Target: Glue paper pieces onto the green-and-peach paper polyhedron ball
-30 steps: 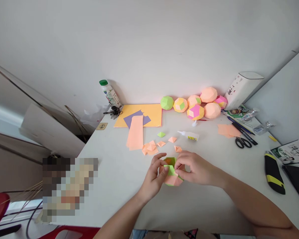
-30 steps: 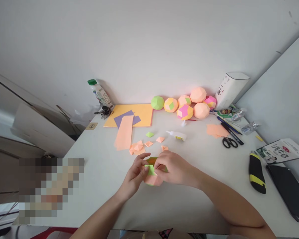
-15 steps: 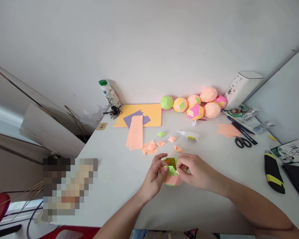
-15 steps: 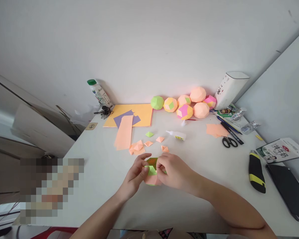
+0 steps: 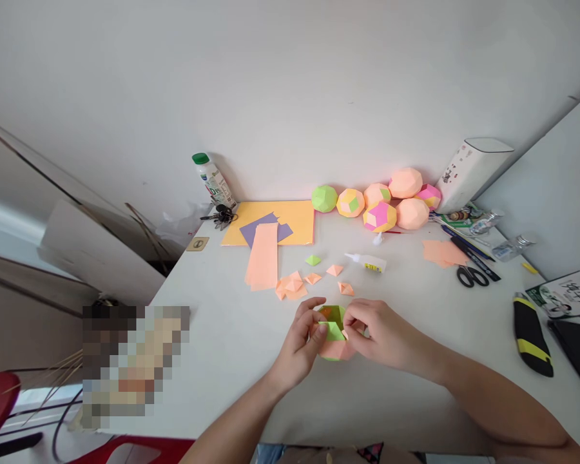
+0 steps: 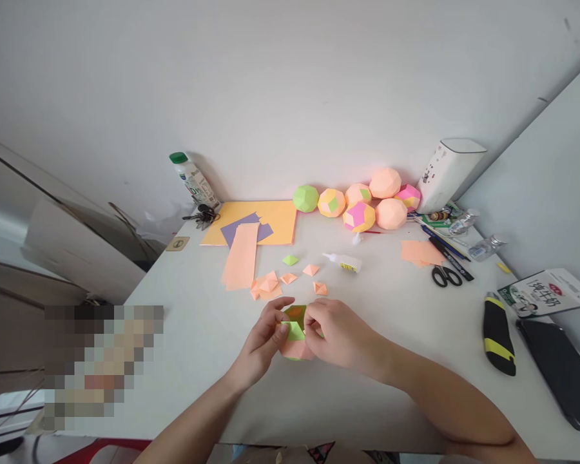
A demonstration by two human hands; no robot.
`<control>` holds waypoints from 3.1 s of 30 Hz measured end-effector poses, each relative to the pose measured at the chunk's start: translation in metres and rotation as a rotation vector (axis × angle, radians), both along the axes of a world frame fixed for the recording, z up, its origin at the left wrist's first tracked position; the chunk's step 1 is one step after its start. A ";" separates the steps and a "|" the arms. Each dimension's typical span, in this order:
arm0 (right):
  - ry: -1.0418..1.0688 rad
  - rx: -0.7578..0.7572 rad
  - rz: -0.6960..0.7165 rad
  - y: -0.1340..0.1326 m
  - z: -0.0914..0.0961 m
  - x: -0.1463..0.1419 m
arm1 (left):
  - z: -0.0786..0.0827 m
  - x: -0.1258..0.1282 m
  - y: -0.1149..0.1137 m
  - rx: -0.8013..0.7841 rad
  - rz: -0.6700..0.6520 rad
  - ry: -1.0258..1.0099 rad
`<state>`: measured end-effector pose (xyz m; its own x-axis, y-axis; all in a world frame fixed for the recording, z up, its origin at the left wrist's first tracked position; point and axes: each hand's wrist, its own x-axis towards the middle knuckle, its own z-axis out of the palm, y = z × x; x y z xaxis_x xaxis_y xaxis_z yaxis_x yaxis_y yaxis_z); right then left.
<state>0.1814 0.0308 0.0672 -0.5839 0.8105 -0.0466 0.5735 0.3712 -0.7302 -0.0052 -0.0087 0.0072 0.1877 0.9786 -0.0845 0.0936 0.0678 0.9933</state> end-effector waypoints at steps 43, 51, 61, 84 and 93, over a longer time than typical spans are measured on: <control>0.128 -0.353 0.029 0.016 -0.008 -0.003 | -0.006 0.005 0.001 0.132 -0.053 0.089; 0.133 -0.116 0.028 0.029 -0.002 0.018 | -0.005 0.004 0.002 0.128 -0.026 0.100; -0.075 -0.518 0.251 0.048 -0.006 0.020 | -0.004 0.004 0.003 0.149 0.022 0.103; 0.125 -0.541 0.107 0.028 -0.011 0.000 | -0.011 0.004 0.008 0.148 0.062 0.078; 0.147 -0.487 0.150 0.027 -0.018 -0.003 | -0.009 0.003 0.009 0.144 -0.031 0.052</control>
